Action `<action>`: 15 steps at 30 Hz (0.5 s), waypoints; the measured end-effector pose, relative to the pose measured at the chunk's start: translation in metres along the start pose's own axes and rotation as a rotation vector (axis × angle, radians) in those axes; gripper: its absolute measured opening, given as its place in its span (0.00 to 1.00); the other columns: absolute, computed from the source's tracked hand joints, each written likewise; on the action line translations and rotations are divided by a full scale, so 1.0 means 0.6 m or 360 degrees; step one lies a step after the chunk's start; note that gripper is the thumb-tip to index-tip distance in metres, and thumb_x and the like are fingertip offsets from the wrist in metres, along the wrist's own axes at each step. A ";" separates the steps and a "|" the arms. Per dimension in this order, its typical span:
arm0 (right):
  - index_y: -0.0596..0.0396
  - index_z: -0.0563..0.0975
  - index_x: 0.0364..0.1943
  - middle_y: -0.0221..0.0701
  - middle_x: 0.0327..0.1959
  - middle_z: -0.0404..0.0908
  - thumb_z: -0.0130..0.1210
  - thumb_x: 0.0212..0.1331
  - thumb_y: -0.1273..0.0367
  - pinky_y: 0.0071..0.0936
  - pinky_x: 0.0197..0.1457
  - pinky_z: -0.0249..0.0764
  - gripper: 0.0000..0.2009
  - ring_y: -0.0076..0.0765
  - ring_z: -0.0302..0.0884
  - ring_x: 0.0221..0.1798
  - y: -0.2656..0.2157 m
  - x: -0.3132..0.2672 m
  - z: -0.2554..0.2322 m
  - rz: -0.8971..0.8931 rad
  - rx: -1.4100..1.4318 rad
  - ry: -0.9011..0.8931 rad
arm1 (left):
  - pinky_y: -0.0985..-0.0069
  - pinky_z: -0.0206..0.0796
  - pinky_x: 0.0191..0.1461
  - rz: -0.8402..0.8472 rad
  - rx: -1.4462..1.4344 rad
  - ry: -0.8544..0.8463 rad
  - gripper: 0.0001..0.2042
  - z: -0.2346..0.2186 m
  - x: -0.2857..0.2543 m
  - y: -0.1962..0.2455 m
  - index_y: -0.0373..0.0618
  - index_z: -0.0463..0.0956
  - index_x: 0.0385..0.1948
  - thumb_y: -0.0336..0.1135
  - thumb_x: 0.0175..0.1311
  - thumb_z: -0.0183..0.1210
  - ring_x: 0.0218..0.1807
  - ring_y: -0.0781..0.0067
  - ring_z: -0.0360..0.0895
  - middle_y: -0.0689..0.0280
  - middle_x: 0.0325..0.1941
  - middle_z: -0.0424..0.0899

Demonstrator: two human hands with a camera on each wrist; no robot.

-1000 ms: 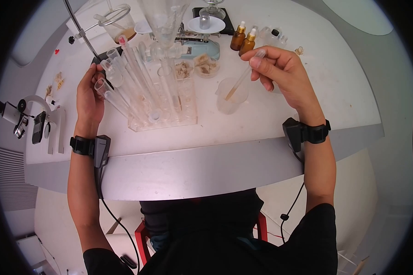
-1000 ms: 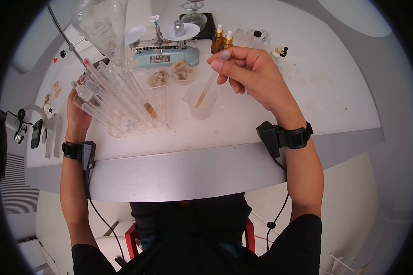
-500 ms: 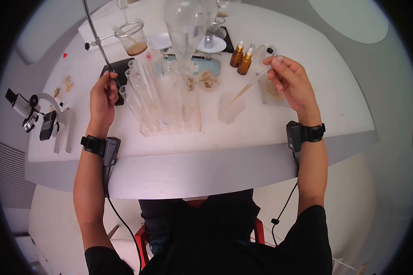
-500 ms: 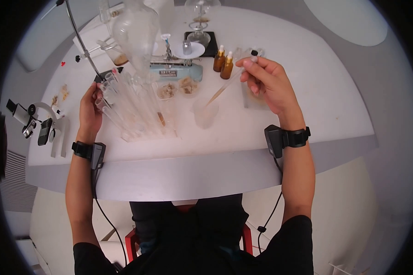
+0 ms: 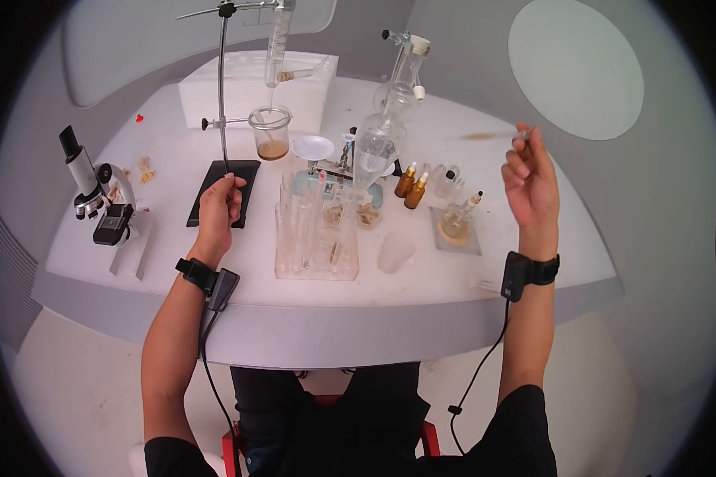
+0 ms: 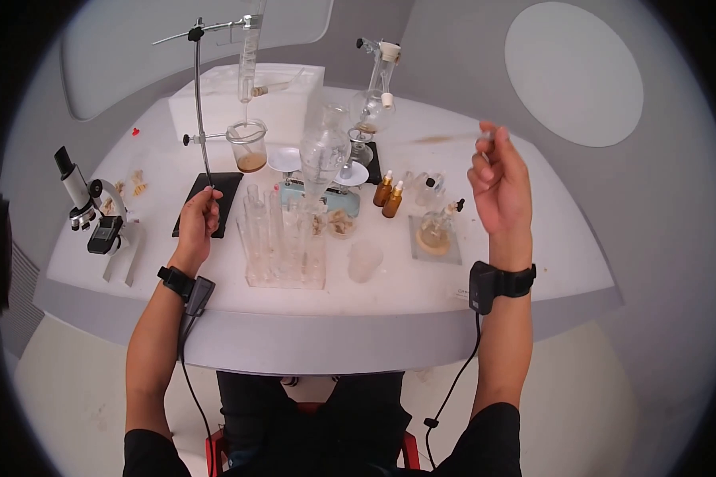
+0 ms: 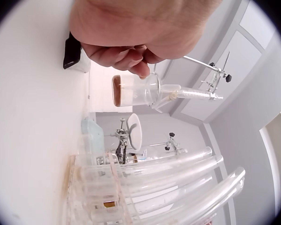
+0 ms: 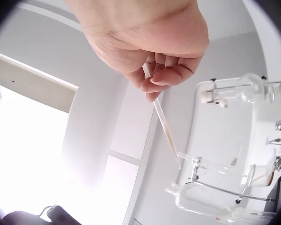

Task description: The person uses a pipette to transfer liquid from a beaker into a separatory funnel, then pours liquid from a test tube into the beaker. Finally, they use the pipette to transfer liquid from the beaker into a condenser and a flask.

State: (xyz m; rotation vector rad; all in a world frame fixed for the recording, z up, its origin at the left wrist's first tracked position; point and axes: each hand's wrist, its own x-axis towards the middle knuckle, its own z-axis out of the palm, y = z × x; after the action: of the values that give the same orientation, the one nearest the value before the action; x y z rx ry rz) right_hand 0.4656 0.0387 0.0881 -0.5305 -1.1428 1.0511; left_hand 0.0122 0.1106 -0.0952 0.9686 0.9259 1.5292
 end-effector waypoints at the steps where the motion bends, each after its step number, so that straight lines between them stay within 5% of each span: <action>1: 0.59 0.74 0.53 0.23 0.34 0.77 0.52 0.74 0.59 0.12 0.25 0.59 0.17 0.13 0.62 0.24 -0.013 0.007 0.015 -0.0045 0.0009 -0.0044 | 0.86 0.49 0.21 0.0001 -0.0004 0.0004 0.13 0.000 -0.001 0.001 0.46 0.79 0.35 0.42 0.75 0.52 0.18 0.89 0.59 0.77 0.21 0.71; 15: 0.60 0.79 0.50 0.26 0.32 0.80 0.55 0.72 0.59 0.12 0.26 0.61 0.17 0.13 0.65 0.24 -0.057 0.023 0.146 -0.0264 -0.0413 -0.0074 | 0.86 0.49 0.20 -0.0010 -0.0027 0.0033 0.13 0.002 -0.002 0.003 0.46 0.79 0.34 0.43 0.74 0.53 0.18 0.89 0.58 0.77 0.20 0.71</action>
State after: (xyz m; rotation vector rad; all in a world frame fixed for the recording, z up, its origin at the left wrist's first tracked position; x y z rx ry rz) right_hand 0.3993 0.0217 0.1543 -0.6060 -1.3504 0.7803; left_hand 0.0129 0.1091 -0.0932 0.9381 0.9284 1.5420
